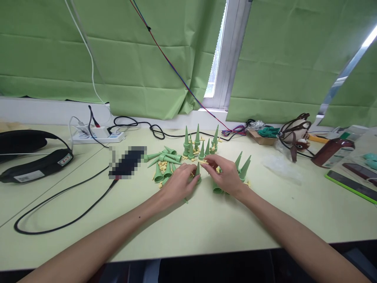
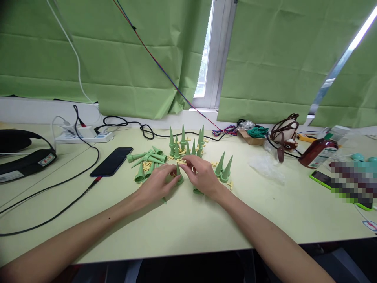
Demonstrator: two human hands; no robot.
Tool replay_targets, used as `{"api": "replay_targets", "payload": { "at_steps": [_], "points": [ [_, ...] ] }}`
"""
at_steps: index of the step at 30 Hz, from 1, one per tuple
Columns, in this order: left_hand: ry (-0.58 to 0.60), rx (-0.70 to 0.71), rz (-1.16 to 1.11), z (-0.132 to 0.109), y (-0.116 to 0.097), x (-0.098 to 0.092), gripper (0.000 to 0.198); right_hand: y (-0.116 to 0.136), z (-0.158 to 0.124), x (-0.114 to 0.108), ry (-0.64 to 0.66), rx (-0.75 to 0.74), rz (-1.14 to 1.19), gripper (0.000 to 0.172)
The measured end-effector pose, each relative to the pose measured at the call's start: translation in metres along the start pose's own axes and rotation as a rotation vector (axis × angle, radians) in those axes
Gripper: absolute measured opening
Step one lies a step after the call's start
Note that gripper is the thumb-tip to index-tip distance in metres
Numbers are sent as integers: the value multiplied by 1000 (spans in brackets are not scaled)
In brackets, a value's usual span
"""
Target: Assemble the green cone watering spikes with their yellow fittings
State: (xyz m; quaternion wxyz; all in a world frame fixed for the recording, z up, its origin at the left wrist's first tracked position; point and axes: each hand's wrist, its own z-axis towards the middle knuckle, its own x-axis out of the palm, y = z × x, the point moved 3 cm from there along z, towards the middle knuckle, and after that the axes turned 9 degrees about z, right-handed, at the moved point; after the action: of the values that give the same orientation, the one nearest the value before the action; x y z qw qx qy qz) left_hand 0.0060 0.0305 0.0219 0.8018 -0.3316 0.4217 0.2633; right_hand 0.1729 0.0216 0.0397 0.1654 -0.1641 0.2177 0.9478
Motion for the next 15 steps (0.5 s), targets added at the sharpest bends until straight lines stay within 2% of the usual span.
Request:
{"api": "replay_targets", "payload": {
  "at_steps": [5,9,15],
  "points": [
    [-79,-4,-20,0,-1,-4,10,1,1,0,22,20,-10,10],
    [-96,-39,-99,0,-2,-5,13,1,2,-1,22,28,3,12],
    [-183,-81,-205,0,-4,-9,13,0,1,0,33,48,19,12]
  ]
}}
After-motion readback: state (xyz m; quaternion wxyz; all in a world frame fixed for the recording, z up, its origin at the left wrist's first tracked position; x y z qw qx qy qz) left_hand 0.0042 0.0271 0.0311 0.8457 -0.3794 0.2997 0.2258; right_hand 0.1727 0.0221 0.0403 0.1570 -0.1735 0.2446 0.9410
